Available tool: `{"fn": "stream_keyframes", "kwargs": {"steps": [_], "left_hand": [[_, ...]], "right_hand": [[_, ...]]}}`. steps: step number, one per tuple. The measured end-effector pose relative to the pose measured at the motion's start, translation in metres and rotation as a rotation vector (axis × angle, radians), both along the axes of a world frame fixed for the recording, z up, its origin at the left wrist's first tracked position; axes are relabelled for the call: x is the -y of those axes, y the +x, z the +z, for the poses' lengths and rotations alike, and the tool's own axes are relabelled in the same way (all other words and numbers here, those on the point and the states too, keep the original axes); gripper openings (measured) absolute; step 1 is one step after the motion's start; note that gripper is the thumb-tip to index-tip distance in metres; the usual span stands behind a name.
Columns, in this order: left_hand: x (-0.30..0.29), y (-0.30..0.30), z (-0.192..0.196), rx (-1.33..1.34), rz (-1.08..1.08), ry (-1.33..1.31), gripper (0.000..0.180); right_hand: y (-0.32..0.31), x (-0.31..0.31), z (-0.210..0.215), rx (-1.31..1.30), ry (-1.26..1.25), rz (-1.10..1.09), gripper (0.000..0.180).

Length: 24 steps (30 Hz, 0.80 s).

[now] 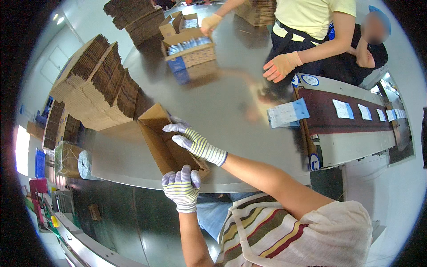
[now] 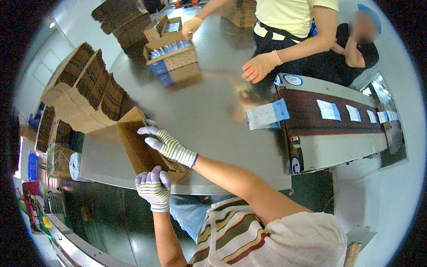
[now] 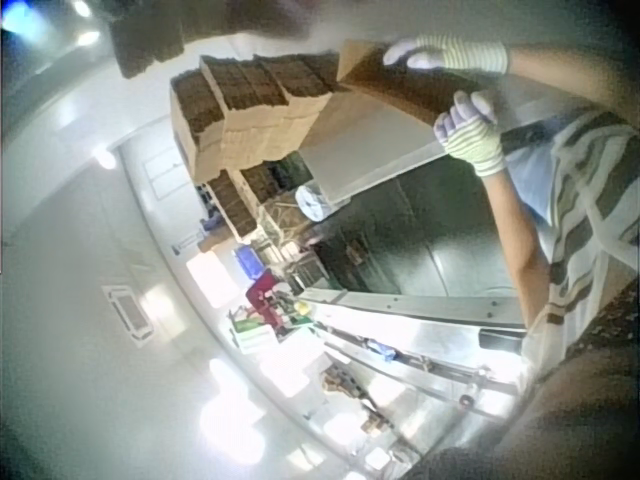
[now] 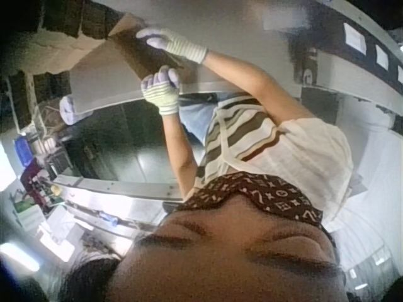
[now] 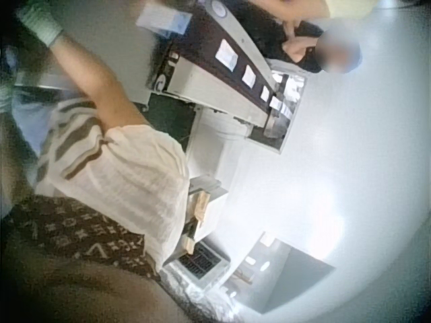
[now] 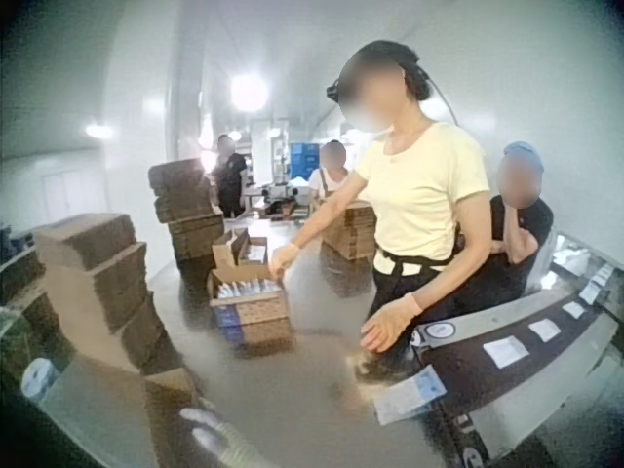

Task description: The person packs small blue and white rectangular items into cardboard boxes on a stainless steel table, folding the boxes and then placing the filled boxes aside.

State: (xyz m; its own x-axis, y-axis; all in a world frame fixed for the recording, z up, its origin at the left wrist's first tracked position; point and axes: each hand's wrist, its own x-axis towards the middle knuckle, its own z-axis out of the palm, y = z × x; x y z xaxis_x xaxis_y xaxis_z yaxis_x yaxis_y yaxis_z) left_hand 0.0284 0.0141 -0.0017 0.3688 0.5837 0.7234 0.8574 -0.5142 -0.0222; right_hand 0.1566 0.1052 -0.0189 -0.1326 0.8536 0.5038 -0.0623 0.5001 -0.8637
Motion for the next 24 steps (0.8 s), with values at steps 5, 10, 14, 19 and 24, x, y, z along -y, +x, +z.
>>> {"fn": "stream_keyframes", "kwargs": {"steps": [5,10,14,19,24], "left_hand": [[0.003,-0.002,0.005,-0.016,0.046,-0.004,0.013],[0.004,-0.003,0.0,0.013,0.046,0.009,0.012],[0.005,0.006,0.005,0.015,0.02,0.004,0.011],[0.004,-0.002,0.001,0.003,0.015,0.052,0.01],[0.009,0.0,0.003,0.009,0.07,-0.018,0.02]], "right_hand": [[0.015,0.025,0.018,0.171,0.038,-0.041,0.04],[0.074,0.075,0.004,0.538,-0.302,0.276,0.039],[0.129,0.12,-0.014,0.798,-0.16,0.203,0.036],[0.222,0.128,0.005,1.026,-0.09,-0.053,0.036],[0.376,0.114,0.053,1.241,-0.158,-0.623,0.027]]}}
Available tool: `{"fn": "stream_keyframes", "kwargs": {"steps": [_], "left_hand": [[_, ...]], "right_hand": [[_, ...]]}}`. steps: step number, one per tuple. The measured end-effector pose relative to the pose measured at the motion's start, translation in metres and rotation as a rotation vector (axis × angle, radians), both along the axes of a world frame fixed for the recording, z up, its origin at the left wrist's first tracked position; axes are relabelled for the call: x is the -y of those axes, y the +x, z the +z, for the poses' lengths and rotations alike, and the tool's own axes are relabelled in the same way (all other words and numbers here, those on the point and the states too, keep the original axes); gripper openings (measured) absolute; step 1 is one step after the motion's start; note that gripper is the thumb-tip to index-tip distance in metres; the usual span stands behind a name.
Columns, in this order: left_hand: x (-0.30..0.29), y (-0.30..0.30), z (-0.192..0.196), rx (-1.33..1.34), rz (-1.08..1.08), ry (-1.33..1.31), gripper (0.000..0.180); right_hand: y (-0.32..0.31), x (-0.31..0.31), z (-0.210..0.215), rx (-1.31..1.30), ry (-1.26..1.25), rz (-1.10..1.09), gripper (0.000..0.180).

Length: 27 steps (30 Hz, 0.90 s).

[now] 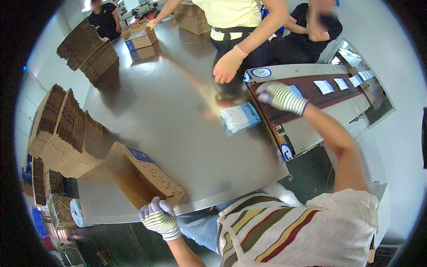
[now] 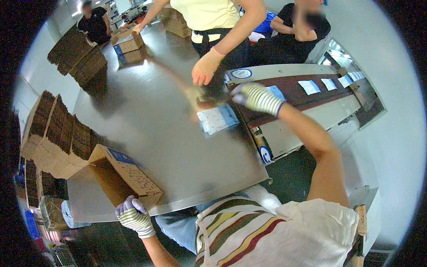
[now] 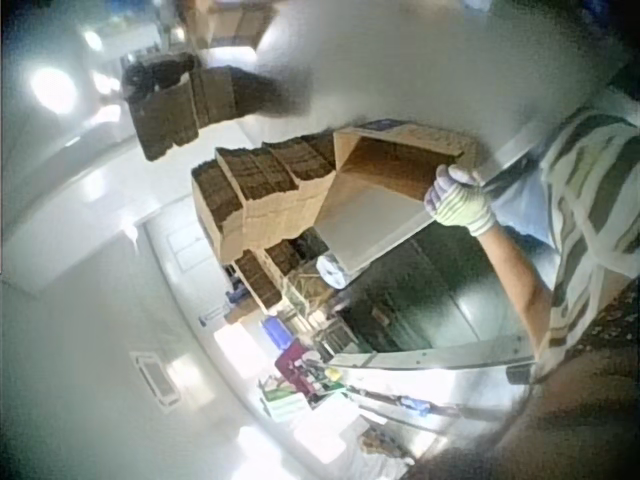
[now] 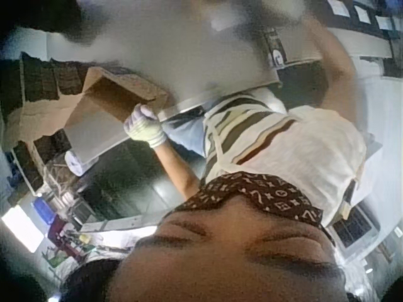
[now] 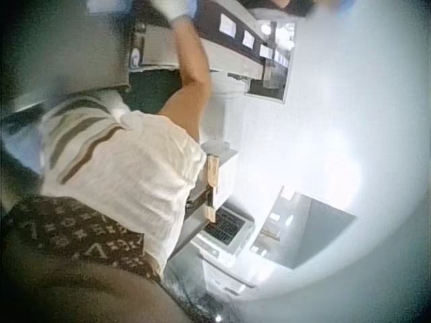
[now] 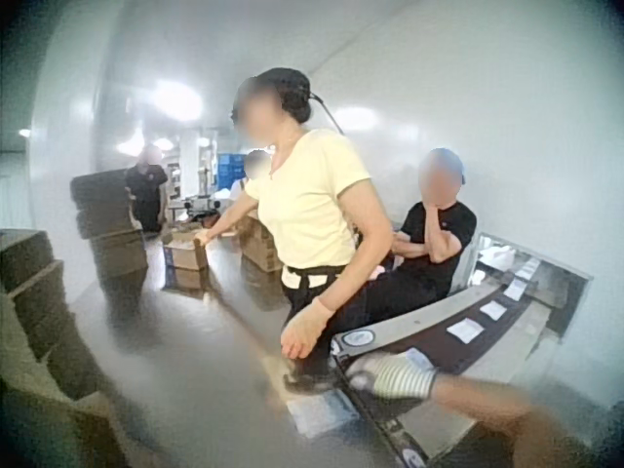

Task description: The person packs small blue and white rectangular items into cardboard boxes on a stainless steel table, folding the boxes and then placing the filled boxes aside.

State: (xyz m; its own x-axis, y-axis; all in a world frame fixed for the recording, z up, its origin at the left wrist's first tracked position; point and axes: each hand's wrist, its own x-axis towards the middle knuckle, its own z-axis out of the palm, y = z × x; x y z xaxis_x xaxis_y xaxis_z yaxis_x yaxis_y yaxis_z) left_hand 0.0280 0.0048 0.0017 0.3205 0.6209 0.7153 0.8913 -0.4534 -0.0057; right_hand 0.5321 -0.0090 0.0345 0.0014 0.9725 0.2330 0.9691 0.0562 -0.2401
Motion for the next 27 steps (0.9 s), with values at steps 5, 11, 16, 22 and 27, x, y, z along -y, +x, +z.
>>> {"fn": "stream_keyframes", "kwargs": {"steps": [5,11,16,22,27], "left_hand": [[-0.003,0.0,0.002,0.002,-0.035,0.07,0.009],[-0.003,0.0,-0.001,0.014,-0.029,0.044,0.01],[-0.002,-0.001,-0.001,0.001,-0.02,0.015,0.011],[0.0,-0.006,-0.004,0.017,0.001,-0.012,0.016],[-0.004,-0.001,0.002,0.04,-0.052,0.055,0.005]], "right_hand": [[0.141,0.026,0.015,0.529,-0.491,-0.631,0.026],[0.191,0.064,-0.019,0.741,-0.552,-0.437,0.039],[0.151,0.016,0.005,0.674,-0.852,-0.335,0.054],[0.034,-0.071,0.002,0.124,-0.597,0.279,0.057],[0.013,-0.133,-0.071,0.102,-0.76,0.422,0.068]]}}
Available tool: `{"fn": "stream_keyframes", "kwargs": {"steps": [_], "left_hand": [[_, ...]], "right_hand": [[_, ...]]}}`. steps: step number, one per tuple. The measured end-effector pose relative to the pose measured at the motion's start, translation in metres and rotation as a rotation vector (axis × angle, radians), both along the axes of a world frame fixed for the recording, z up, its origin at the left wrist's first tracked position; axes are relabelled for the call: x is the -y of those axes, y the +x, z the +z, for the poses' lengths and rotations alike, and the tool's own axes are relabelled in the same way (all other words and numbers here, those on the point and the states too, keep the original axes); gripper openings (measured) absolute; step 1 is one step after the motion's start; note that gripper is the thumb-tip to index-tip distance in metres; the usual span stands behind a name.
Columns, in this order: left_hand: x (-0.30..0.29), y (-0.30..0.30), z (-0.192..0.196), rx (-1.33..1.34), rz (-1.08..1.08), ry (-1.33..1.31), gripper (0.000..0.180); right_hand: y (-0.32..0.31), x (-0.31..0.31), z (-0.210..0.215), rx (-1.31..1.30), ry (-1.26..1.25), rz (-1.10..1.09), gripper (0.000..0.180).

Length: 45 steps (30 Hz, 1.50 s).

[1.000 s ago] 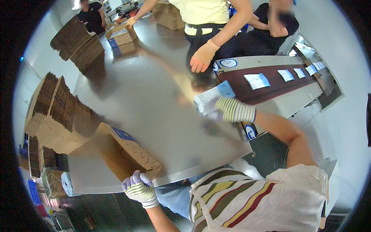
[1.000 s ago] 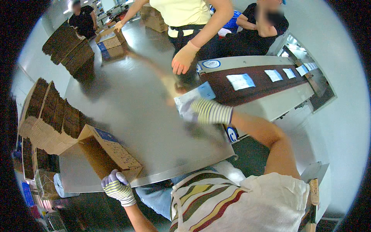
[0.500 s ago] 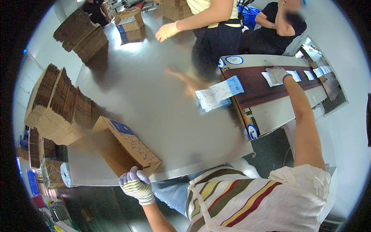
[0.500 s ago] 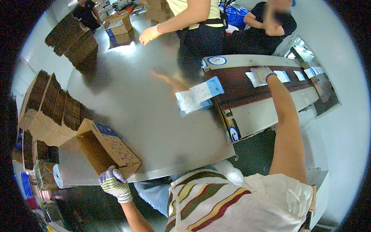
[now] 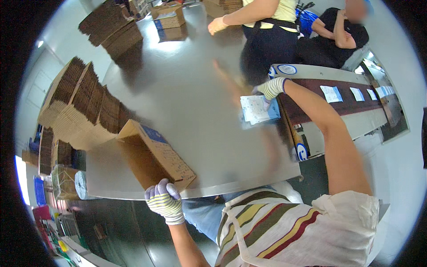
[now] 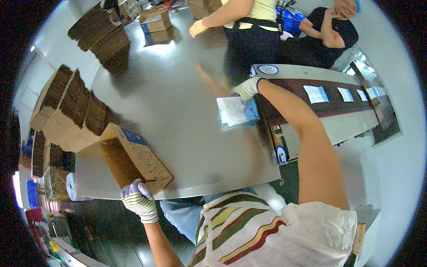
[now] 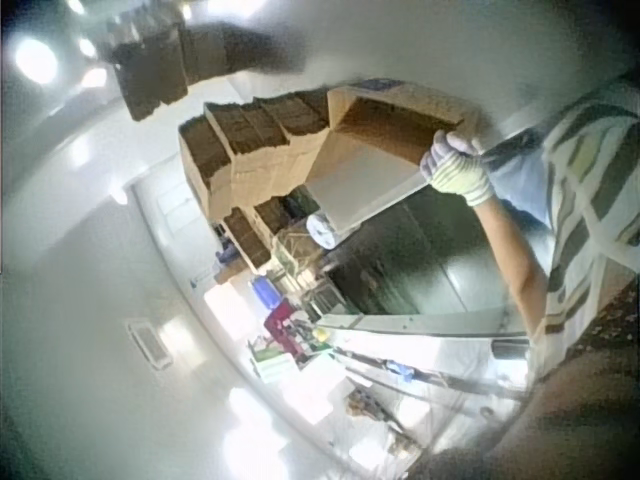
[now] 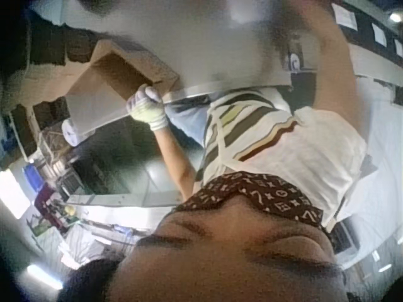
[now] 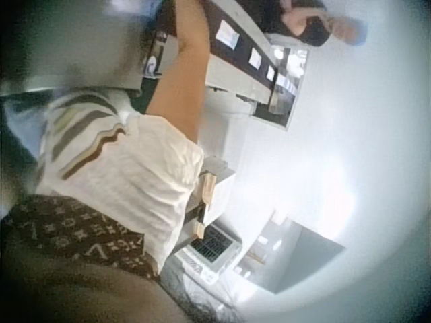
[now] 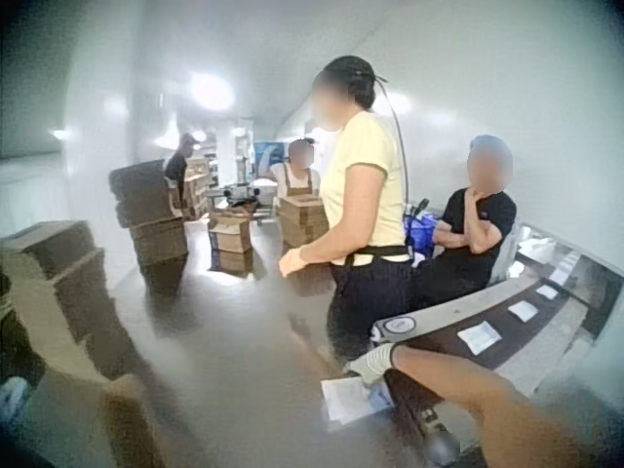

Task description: The person packs small blue and white rectangular items into cardboard boxes on a stainless steel table, folding the boxes and then placing the filled boxes aside.

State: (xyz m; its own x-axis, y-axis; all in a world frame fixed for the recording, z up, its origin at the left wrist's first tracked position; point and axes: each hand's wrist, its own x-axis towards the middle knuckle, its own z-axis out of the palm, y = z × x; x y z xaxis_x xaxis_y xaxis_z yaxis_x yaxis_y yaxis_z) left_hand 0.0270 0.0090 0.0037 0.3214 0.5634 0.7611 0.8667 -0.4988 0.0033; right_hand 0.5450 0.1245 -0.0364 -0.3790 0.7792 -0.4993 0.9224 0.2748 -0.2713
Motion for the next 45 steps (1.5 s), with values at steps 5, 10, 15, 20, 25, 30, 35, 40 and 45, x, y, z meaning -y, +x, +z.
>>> {"fn": "stream_keyframes", "kwargs": {"steps": [5,10,15,20,25,30,35,40,45], "left_hand": [[-0.002,-0.001,-0.006,0.036,-0.005,-0.036,0.008],[0.001,-0.009,-0.005,0.053,0.0,-0.075,0.009],[0.001,-0.007,-0.001,0.036,-0.007,-0.062,0.009],[0.001,-0.009,0.007,-0.069,-0.08,-0.148,0.021],[0.002,-0.008,0.025,-0.266,-0.184,-0.238,0.033],[0.007,-0.004,0.02,-0.226,-0.134,-0.232,0.029],[0.008,0.002,0.01,-0.204,-0.127,-0.125,0.024],[0.013,-0.008,0.069,-0.119,-0.132,-0.19,0.037],[-0.079,-0.015,0.099,0.113,0.043,-0.908,0.018]], "right_hand": [[-0.047,0.019,-0.009,0.426,-0.271,0.213,0.062],[-0.138,0.128,0.012,0.337,0.29,0.105,0.07],[-0.156,0.172,-0.026,-1.305,-0.054,-0.432,0.049],[-0.199,0.144,-0.022,-1.503,-0.312,-0.631,0.035],[-0.263,0.086,0.055,-0.887,0.709,0.073,0.049],[-0.359,0.043,0.094,-1.014,0.703,0.32,0.049],[-0.369,0.007,0.03,-0.958,0.172,0.139,0.061],[-0.366,0.029,0.093,-0.08,0.427,0.337,0.075],[-0.381,0.033,0.096,-0.027,0.388,0.428,0.071]]}}
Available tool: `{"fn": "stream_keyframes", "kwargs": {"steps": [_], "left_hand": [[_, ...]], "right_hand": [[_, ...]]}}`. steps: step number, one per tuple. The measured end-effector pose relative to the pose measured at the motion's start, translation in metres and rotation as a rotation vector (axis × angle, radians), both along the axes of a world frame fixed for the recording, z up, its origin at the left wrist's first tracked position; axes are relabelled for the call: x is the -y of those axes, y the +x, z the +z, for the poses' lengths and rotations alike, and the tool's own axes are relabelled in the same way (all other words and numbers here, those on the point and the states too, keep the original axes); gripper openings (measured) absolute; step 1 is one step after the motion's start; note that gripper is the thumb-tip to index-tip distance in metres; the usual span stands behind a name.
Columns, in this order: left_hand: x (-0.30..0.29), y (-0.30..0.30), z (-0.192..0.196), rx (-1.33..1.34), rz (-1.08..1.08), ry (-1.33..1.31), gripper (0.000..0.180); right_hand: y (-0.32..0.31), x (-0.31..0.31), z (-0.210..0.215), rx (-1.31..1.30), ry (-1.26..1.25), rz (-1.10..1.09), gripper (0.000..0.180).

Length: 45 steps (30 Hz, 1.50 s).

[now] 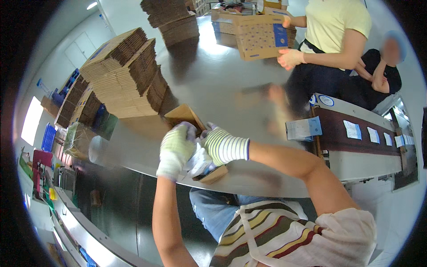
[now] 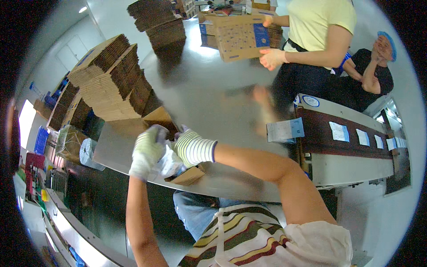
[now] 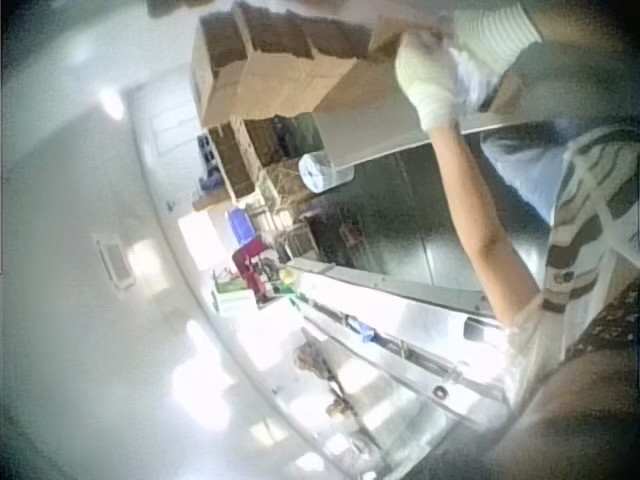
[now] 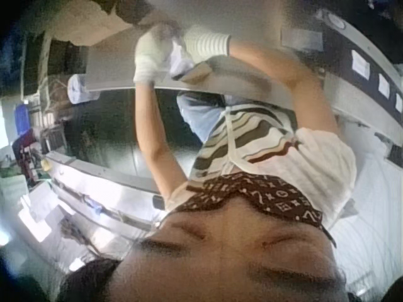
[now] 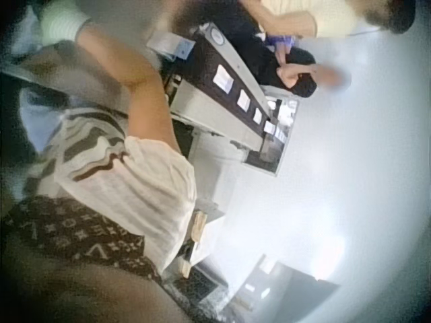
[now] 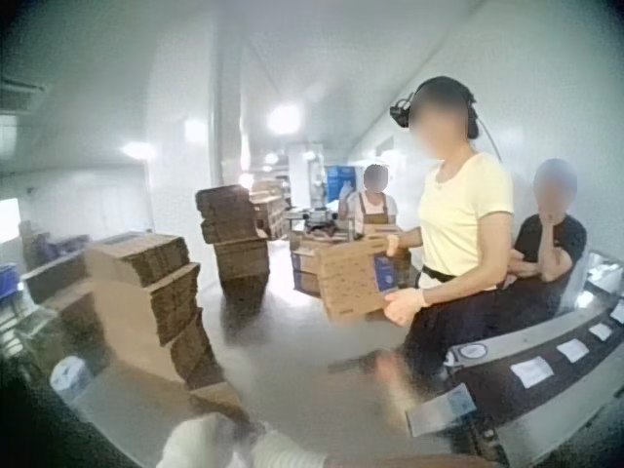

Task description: The person packs small blue and white rectangular items into cardboard boxes on a stainless steel table, folding the boxes and then placing the filled boxes aside.

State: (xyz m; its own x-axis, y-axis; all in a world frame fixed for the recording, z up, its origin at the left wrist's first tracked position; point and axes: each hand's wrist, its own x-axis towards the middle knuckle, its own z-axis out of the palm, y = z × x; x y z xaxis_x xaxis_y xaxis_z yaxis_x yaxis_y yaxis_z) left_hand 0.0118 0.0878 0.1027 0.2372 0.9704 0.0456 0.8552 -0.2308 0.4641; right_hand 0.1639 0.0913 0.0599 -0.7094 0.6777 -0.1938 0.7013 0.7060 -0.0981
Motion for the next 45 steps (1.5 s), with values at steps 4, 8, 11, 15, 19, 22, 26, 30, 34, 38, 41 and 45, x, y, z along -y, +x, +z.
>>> {"fn": "stream_keyframes", "kwargs": {"steps": [4,8,11,15,19,22,26,30,34,38,41,45], "left_hand": [[-0.027,0.009,-0.024,-0.219,-0.186,-0.173,0.034],[-0.053,0.042,-0.027,-0.522,-0.459,-0.326,0.029],[-0.06,0.032,-0.091,-0.619,-0.441,-0.364,0.032],[-0.043,0.029,-0.092,-0.592,-0.422,-0.614,0.044],[-0.04,0.016,-0.087,-0.604,-0.52,-0.631,0.05],[-0.017,0.021,-0.063,-0.527,-0.585,-0.479,0.038],[0.004,0.022,-0.05,-0.58,-0.565,-0.376,0.034],[0.002,0.011,-0.078,-0.506,-0.474,-0.333,0.029],[0.012,0.028,-0.064,-0.522,-0.485,-0.199,0.027],[0.015,0.014,-0.077,-0.584,-0.469,-0.101,0.03],[0.009,0.019,-0.089,-0.598,-0.451,-0.152,0.029],[0.015,0.028,-0.077,-0.563,-0.476,-0.086,0.03]], "right_hand": [[0.03,0.018,0.018,-0.326,-0.013,0.01,0.064],[0.045,0.054,0.006,-0.738,0.162,-0.162,0.059],[0.043,0.084,0.019,-0.581,0.171,0.009,0.055],[0.032,0.083,-0.017,-0.288,0.422,0.1,0.028],[0.029,0.085,-0.016,-0.257,0.442,0.11,0.036],[0.029,0.076,-0.032,-0.279,0.467,0.044,0.038],[0.034,0.067,-0.031,-0.43,0.526,0.041,0.031],[0.046,0.086,-0.031,-0.826,0.499,0.068,0.046],[0.09,0.101,-0.042,-0.829,0.364,-0.117,0.052],[0.13,0.108,-0.054,-0.742,0.257,-0.272,0.047],[0.182,0.116,-0.057,-0.669,0.288,-0.374,0.045],[0.271,0.104,-0.06,-0.485,0.264,-0.672,0.042]]}}
